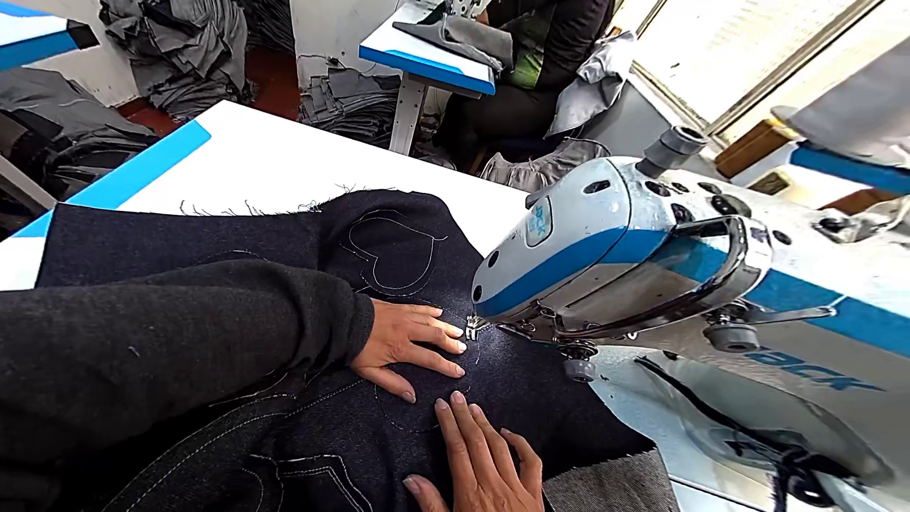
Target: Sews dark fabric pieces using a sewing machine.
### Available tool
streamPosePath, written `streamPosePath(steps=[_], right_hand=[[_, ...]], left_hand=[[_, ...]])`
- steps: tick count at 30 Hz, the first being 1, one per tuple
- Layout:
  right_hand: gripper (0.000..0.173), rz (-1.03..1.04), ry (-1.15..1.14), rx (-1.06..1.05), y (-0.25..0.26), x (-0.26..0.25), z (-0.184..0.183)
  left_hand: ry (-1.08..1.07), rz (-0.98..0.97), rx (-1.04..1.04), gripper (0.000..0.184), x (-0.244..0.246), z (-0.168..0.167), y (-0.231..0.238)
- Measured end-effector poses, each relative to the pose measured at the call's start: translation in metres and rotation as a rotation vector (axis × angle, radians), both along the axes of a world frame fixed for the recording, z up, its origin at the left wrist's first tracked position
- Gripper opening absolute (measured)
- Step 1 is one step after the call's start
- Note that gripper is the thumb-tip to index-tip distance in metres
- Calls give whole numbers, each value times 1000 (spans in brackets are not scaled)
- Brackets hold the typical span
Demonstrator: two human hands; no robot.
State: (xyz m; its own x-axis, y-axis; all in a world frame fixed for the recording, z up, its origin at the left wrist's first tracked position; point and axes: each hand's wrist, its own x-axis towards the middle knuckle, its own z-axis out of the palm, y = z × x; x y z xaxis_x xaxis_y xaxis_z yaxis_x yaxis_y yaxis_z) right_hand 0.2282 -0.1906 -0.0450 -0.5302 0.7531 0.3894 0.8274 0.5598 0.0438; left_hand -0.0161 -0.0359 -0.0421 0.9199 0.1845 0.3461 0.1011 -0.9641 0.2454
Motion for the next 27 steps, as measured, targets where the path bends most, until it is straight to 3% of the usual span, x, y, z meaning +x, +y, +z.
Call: streamPosePath(steps=[8,15,18,21,23,27], right_hand=[[84,15,18,-11,12,5,1],[72,153,73,85,73,27,-6],[67,196,71,21,81,32,6],[59,233,206,-166,53,9,34],[69,223,261,-248,31,-14,36],[86,139,178,-94,22,-28,3]], left_hand=[[-3,60,21,65,2,-1,3],[83,282,-32,62,6,14,4],[117,351,-88,62,8,21,0],[97,336,-67,62,7,17,4],[93,317,-41,63,6,14,6],[145,336,-71,63,5,19,3]])
